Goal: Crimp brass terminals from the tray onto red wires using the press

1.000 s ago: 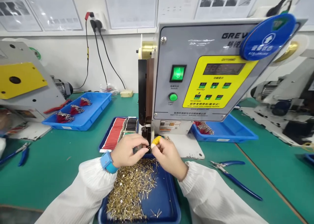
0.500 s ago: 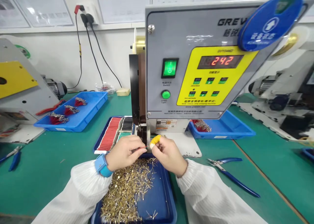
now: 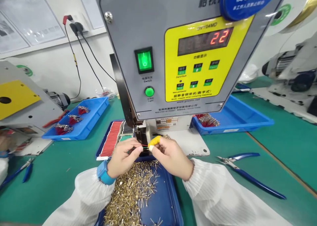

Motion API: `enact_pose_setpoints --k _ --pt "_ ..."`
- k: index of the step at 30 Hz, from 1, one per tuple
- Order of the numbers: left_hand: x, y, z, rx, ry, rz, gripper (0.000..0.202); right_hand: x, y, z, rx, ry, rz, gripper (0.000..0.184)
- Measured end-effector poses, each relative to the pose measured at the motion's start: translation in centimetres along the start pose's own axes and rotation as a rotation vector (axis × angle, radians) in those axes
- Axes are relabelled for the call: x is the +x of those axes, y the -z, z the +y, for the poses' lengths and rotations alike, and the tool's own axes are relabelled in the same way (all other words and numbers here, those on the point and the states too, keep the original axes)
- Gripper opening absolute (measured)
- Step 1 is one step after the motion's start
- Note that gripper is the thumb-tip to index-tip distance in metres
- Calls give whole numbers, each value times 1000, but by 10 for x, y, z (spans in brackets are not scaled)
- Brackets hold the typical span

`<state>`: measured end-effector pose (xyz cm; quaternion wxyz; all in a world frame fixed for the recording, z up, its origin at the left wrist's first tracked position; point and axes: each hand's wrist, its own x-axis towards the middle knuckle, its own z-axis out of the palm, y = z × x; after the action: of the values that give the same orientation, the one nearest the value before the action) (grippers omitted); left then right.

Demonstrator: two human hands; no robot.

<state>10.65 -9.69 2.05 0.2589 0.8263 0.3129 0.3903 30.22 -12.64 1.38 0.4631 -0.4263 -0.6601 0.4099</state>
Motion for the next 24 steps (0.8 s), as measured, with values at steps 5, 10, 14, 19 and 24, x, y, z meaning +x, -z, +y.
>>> enact_pose_setpoints --k 5,10,14,19,24 --pt "0 -2 -1 88 -51 23 16 0 -2 1 30 -48 8 15" --pt "-1 -3 0 114 -33 39 16 -1 -3 4 44 -30 12 15" --pt "-2 0 1 140 -6 137 14 -1 -1 5 -98 5 22 14" --pt "-2 4 1 227 -79 177 11 -1 -2 3 -338 98 -13 13" --pt "0 0 1 280 -185 -18 11 -3 -5 1 -338 143 17 12"
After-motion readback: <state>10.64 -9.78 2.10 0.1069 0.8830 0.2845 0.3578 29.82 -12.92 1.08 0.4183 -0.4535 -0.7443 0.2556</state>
